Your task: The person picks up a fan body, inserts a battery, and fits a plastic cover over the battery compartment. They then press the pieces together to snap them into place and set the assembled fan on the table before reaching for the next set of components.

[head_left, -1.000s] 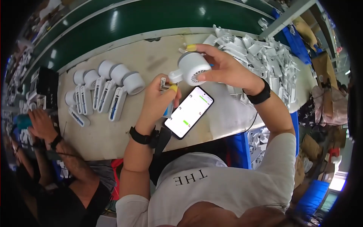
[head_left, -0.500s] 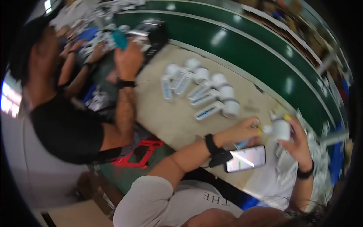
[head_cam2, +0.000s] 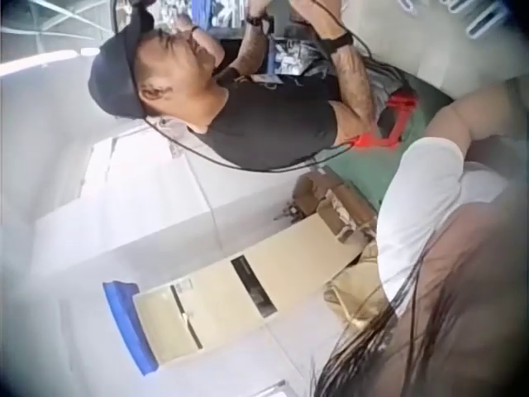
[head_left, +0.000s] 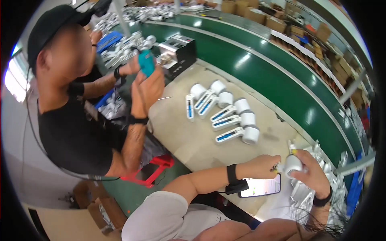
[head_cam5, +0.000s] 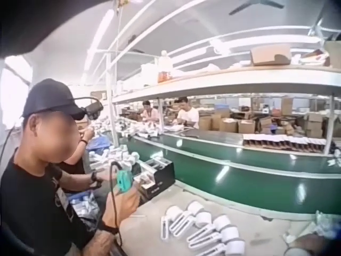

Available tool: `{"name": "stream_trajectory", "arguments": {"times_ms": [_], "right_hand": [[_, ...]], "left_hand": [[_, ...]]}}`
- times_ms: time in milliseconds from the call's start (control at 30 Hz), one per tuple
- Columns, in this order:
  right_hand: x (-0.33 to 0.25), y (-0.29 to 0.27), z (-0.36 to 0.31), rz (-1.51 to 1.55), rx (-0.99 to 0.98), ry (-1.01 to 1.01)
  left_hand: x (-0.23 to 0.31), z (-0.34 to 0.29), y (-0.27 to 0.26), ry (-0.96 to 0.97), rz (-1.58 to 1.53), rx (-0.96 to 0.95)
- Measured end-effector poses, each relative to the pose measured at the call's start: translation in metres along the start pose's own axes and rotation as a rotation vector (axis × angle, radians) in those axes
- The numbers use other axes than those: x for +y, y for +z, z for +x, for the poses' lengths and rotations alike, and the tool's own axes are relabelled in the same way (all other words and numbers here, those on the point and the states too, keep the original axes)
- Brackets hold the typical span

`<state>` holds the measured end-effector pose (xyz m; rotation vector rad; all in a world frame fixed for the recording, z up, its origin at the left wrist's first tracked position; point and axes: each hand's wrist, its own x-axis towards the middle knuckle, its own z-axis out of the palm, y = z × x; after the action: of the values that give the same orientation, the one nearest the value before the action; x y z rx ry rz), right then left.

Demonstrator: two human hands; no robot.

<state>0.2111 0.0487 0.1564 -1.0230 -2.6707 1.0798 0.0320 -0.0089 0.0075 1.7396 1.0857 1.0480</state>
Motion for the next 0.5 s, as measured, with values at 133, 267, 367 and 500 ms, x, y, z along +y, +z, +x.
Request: {"name": "stream_trajectory", "arguments": {"times_ms": [133,267,367,500], "right_hand": [[-0.011,0.011,-0.006,0.003,-0.016,0.04],[0.003,0.012,-0.012,0.012,-0.005,0.005],[0.034,0.011,-0.012,-0.14,0.007,-0.157],[0.019,0.011,0.016,0.027,0.045,-0.187]], "left_hand": [[0.008,-0.007,-0.003,-0.07,0.04,-0.092],[0.002,-0.009,0.002,-0.03,-0.099,-0.107],[-0.011,0.0,0.013,-0.021,-0.244,-0.137],[0.005,-0.017,-0.01,-0.193,-0.642,-0.1]]}}
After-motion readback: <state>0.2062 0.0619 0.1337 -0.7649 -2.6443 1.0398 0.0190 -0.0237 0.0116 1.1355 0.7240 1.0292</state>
